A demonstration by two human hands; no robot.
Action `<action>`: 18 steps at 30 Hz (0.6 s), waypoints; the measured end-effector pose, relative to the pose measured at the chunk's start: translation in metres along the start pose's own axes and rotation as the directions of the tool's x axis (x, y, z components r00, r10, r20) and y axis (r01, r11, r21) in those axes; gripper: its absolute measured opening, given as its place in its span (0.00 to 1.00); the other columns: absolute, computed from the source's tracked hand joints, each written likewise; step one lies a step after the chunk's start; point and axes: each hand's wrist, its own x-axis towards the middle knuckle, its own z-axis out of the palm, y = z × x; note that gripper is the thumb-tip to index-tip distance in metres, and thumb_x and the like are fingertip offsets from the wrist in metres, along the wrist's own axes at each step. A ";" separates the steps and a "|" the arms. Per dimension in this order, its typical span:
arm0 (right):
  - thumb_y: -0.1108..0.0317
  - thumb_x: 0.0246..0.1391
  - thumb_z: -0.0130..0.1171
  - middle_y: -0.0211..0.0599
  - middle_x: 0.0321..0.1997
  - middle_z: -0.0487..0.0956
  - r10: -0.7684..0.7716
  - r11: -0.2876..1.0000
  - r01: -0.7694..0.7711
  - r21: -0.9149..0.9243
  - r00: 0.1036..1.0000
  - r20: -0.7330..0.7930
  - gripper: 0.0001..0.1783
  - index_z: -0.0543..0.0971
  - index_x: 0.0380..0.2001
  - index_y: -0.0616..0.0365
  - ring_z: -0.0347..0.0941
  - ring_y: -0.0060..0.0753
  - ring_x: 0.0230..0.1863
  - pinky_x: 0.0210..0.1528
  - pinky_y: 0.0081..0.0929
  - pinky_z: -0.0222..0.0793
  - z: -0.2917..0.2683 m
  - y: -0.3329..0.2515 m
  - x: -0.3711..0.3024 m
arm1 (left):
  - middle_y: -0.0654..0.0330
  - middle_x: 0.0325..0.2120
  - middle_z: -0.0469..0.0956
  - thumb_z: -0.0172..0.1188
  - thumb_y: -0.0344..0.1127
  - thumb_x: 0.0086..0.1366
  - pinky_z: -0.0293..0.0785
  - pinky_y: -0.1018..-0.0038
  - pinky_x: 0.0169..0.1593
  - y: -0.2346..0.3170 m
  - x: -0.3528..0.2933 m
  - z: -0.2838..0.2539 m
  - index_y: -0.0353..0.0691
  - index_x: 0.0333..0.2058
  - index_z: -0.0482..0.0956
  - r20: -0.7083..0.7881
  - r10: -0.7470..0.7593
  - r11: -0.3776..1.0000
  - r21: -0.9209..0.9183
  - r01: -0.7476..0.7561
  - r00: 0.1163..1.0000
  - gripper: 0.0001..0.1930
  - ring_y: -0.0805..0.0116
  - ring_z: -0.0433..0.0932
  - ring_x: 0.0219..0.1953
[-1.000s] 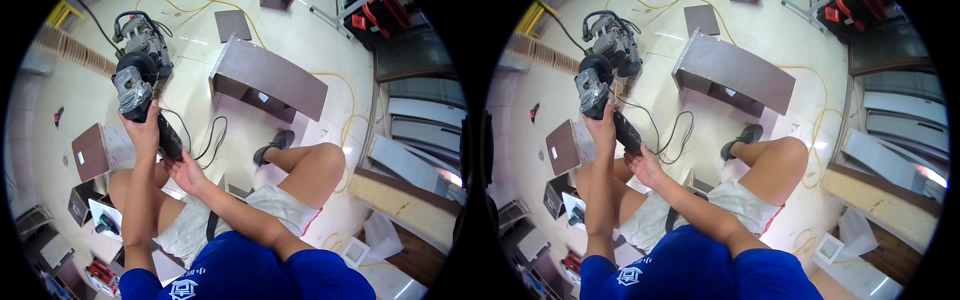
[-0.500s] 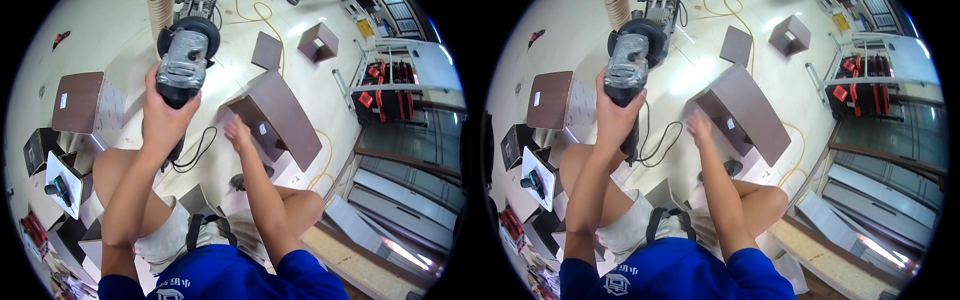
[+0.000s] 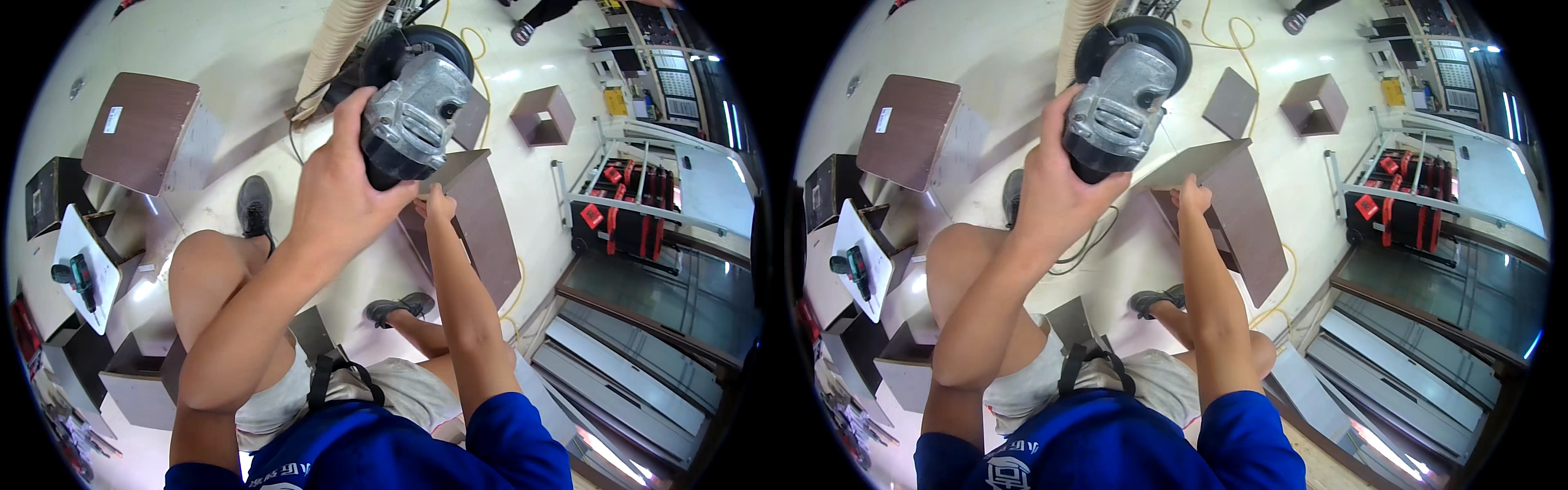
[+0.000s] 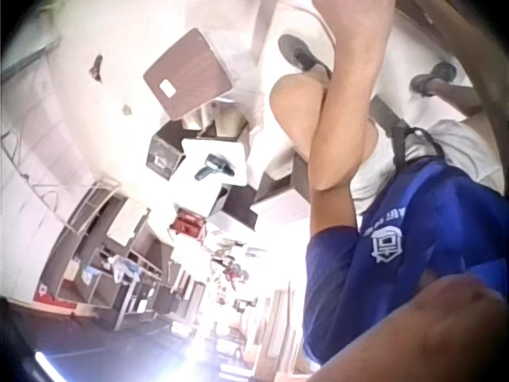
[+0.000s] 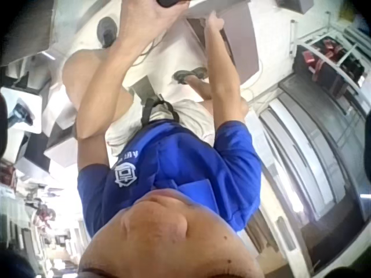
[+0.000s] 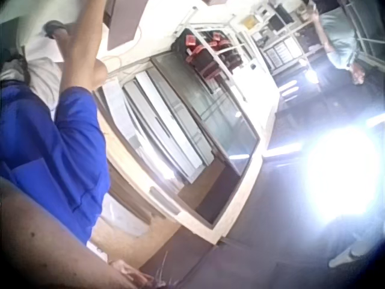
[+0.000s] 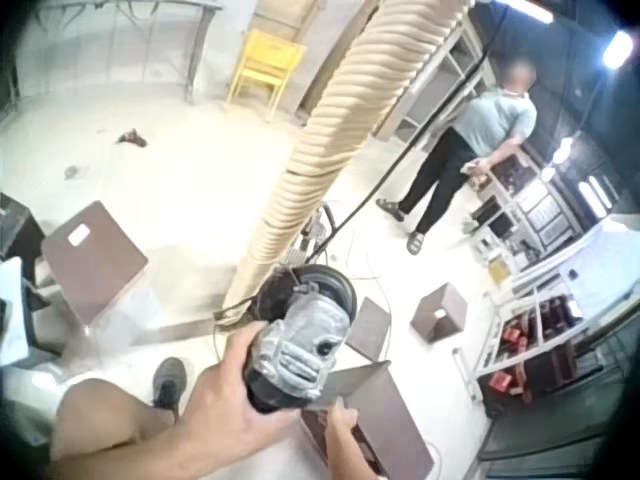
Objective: The person sits on the floor and uses an angle grinder with a sanding disc to smooth the edges and surfaces of a small wooden box. They rotate the box to access different sides and continue sanding until the clip ends.
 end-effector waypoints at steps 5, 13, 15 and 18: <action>0.60 0.57 0.55 0.55 0.36 0.83 -0.047 0.999 0.039 0.037 0.965 0.259 0.21 0.76 0.41 0.73 0.85 0.47 0.34 0.35 0.37 0.83 -0.123 -0.034 -0.038 | 0.43 0.46 0.80 0.74 0.29 0.46 0.77 0.60 0.52 0.004 -0.003 0.000 0.44 0.63 0.60 -0.064 0.107 0.994 0.034 -0.105 0.992 0.45 0.44 0.82 0.48; 0.59 0.62 0.56 0.33 0.19 0.75 -0.171 0.979 0.127 0.157 0.937 0.306 0.15 0.76 0.27 0.58 0.70 0.26 0.15 0.19 0.24 0.66 -0.308 -0.086 -0.053 | 0.51 0.50 0.75 0.72 0.26 0.53 0.72 0.70 0.55 0.001 -0.018 0.008 0.40 0.64 0.61 -0.035 0.049 0.999 -0.015 -0.049 0.998 0.41 0.64 0.76 0.50; 0.60 0.62 0.57 0.33 0.20 0.76 -0.240 0.948 0.123 0.292 0.881 0.407 0.15 0.77 0.26 0.60 0.71 0.24 0.15 0.20 0.22 0.69 -0.345 -0.079 -0.050 | 0.52 0.52 0.72 0.72 0.26 0.55 0.70 0.72 0.57 -0.006 -0.020 0.010 0.37 0.64 0.61 -0.024 0.053 0.999 0.010 -0.053 0.998 0.40 0.65 0.74 0.51; 0.61 0.61 0.60 0.31 0.21 0.77 -0.265 0.930 0.094 0.355 0.840 0.473 0.15 0.79 0.26 0.60 0.70 0.21 0.16 0.20 0.20 0.67 -0.377 -0.054 -0.044 | 0.51 0.53 0.71 0.73 0.29 0.56 0.70 0.72 0.56 -0.014 -0.015 0.018 0.35 0.64 0.61 -0.025 0.092 0.989 0.121 -0.088 0.995 0.40 0.64 0.73 0.51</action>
